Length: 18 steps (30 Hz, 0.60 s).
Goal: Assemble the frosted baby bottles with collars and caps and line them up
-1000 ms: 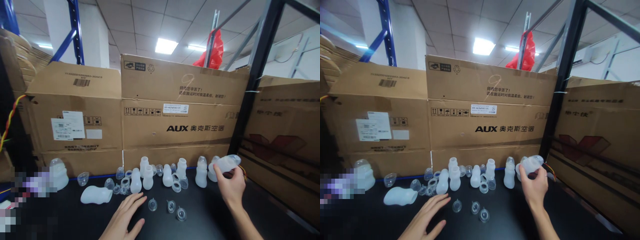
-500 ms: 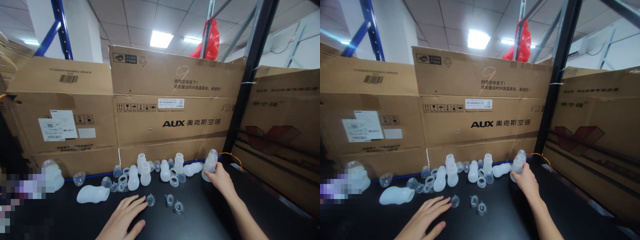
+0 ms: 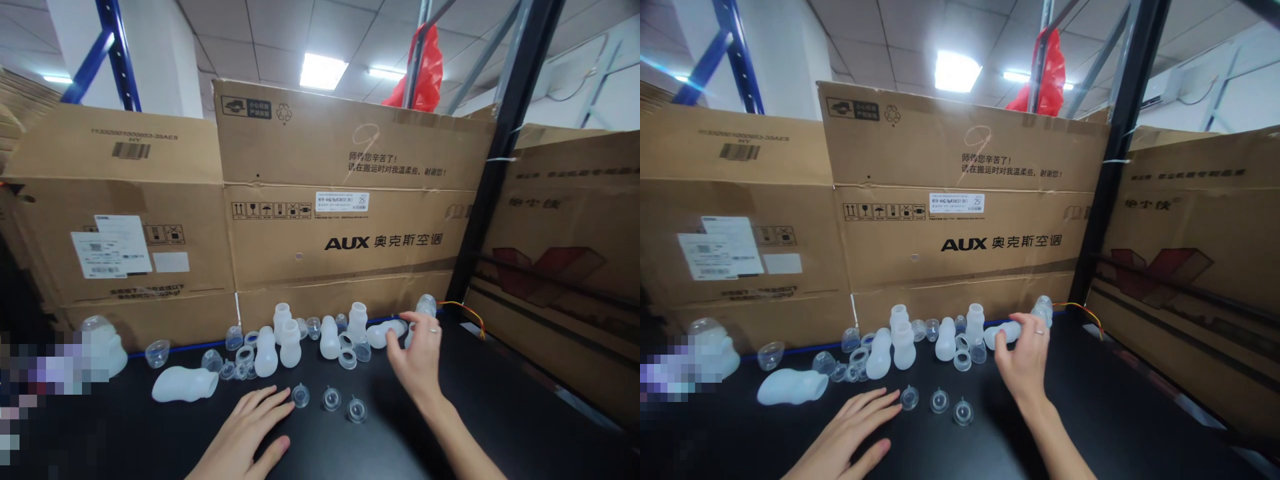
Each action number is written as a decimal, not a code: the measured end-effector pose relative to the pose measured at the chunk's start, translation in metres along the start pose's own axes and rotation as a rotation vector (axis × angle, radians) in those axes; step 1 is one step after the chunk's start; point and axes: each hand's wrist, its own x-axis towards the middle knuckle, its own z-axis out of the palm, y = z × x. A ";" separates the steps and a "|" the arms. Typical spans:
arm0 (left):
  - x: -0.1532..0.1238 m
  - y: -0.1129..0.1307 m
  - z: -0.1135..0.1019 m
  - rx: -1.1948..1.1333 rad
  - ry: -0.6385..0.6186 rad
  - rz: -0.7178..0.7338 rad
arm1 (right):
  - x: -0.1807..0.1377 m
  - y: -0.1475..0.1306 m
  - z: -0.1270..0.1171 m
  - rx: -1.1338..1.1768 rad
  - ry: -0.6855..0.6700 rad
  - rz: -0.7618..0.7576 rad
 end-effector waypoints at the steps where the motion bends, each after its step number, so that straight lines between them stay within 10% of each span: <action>1: 0.000 0.001 -0.001 0.000 -0.022 -0.015 | -0.006 -0.010 0.002 0.081 -0.114 -0.028; 6: 0.000 0.008 -0.005 -0.054 -0.080 -0.077 | -0.033 -0.038 0.013 0.293 -0.671 -0.088; 18: 0.002 0.020 -0.014 -0.116 -0.111 -0.141 | -0.043 -0.064 -0.002 0.459 -1.058 -0.117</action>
